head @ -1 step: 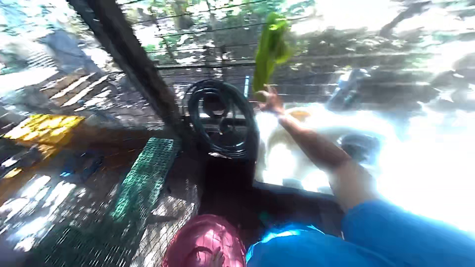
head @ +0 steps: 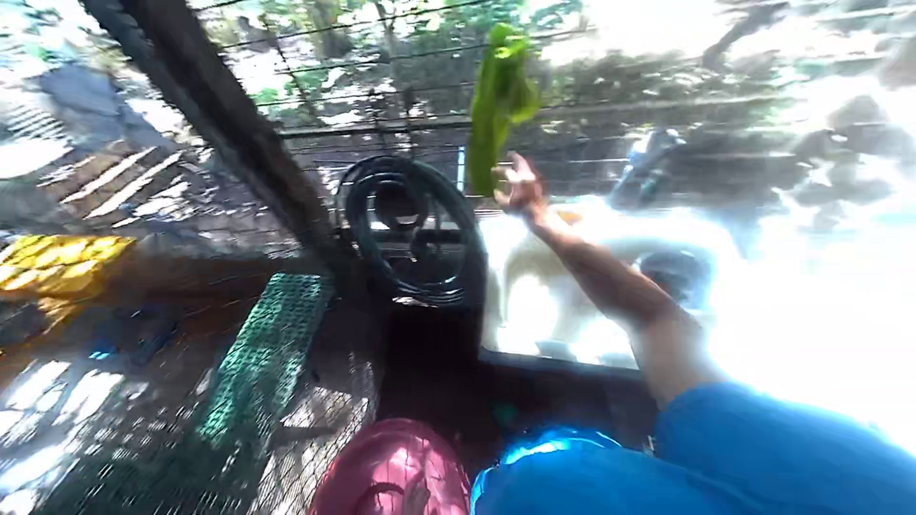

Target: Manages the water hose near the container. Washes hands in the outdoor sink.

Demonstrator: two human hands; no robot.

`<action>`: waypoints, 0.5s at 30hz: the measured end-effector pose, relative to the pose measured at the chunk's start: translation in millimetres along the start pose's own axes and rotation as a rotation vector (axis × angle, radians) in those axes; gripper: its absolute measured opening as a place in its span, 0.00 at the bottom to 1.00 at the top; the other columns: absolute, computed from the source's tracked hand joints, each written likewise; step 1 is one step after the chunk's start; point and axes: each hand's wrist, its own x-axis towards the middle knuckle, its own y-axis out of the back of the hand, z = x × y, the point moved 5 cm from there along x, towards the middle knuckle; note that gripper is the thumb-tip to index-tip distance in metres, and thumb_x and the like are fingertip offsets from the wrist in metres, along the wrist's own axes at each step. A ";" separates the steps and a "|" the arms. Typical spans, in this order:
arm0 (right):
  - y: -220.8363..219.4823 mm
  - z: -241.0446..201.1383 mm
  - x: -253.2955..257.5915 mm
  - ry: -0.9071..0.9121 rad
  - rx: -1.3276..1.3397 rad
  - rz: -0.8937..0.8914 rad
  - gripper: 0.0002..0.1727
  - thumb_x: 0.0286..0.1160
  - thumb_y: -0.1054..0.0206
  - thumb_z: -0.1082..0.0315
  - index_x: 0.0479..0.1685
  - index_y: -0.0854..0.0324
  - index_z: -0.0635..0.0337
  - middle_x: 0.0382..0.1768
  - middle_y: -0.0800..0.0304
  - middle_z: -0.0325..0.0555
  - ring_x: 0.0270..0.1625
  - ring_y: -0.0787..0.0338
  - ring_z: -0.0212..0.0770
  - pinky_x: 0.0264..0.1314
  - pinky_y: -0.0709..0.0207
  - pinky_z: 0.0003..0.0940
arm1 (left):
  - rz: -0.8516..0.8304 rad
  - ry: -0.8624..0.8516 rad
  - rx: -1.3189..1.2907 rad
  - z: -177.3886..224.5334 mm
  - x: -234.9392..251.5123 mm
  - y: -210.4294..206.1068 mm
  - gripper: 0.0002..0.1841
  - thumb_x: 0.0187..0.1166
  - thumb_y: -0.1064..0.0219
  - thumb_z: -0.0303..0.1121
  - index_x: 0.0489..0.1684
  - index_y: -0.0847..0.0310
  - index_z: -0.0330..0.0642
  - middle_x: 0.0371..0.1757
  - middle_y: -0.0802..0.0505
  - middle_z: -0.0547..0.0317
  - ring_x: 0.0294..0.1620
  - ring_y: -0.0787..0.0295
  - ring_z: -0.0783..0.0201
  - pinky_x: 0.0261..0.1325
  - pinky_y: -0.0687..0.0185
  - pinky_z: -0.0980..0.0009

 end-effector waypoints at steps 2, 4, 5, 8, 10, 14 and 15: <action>62.2 32.6 -4.0 -0.037 -0.253 0.159 0.31 0.70 0.32 0.61 0.78 0.20 0.58 0.84 0.32 0.71 0.86 0.33 0.73 0.78 0.37 0.73 | -0.131 -0.137 0.171 14.2 23.6 -18.4 0.23 0.91 0.48 0.30 0.81 0.35 0.27 0.76 0.23 0.27 0.71 0.23 0.42 0.69 0.25 0.44; 119.6 77.6 -4.8 -0.296 -0.366 0.118 0.38 0.80 0.35 0.53 0.90 0.36 0.58 0.90 0.44 0.70 0.91 0.45 0.73 0.82 0.49 0.78 | -0.235 -0.296 0.317 54.3 30.3 -51.6 0.21 0.89 0.45 0.28 0.76 0.30 0.25 0.69 0.17 0.30 0.64 0.18 0.46 0.65 0.22 0.49; 141.5 102.1 -6.0 -0.405 -0.395 0.123 0.41 0.81 0.36 0.49 0.91 0.39 0.58 0.89 0.44 0.71 0.90 0.44 0.74 0.81 0.48 0.79 | -0.295 -0.382 0.364 77.7 29.8 -71.5 0.20 0.88 0.44 0.28 0.74 0.28 0.23 0.68 0.16 0.30 0.65 0.16 0.48 0.67 0.21 0.52; 169.2 155.8 -10.8 -0.555 -0.359 0.137 0.39 0.83 0.38 0.47 0.82 0.31 0.72 0.80 0.33 0.79 0.85 0.38 0.79 0.82 0.47 0.78 | -0.511 -0.556 0.467 147.1 15.6 -142.9 0.21 0.84 0.43 0.27 0.71 0.26 0.22 0.68 0.15 0.32 0.68 0.16 0.49 0.71 0.22 0.54; 170.4 169.3 -7.8 -0.546 -0.397 0.125 0.33 0.89 0.45 0.49 0.71 0.22 0.75 0.76 0.25 0.76 0.84 0.33 0.74 0.84 0.43 0.71 | -0.618 -0.609 0.531 184.2 1.7 -198.4 0.19 0.83 0.42 0.27 0.67 0.23 0.25 0.63 0.12 0.38 0.64 0.15 0.56 0.68 0.21 0.60; 173.5 197.0 -4.5 -0.443 -0.406 0.262 0.25 0.92 0.50 0.59 0.62 0.16 0.73 0.61 0.11 0.71 0.73 0.17 0.69 0.80 0.33 0.61 | -0.838 -0.499 0.554 226.9 -17.6 -314.0 0.17 0.87 0.44 0.25 0.70 0.25 0.27 0.63 0.13 0.44 0.60 0.15 0.65 0.62 0.19 0.67; 176.0 204.4 -7.0 -0.407 -0.361 0.295 0.24 0.92 0.51 0.61 0.64 0.16 0.72 0.59 0.10 0.71 0.70 0.14 0.68 0.78 0.29 0.60 | -0.875 -0.460 0.553 232.1 -18.2 -343.1 0.17 0.88 0.45 0.26 0.71 0.25 0.29 0.64 0.13 0.45 0.59 0.15 0.65 0.60 0.19 0.67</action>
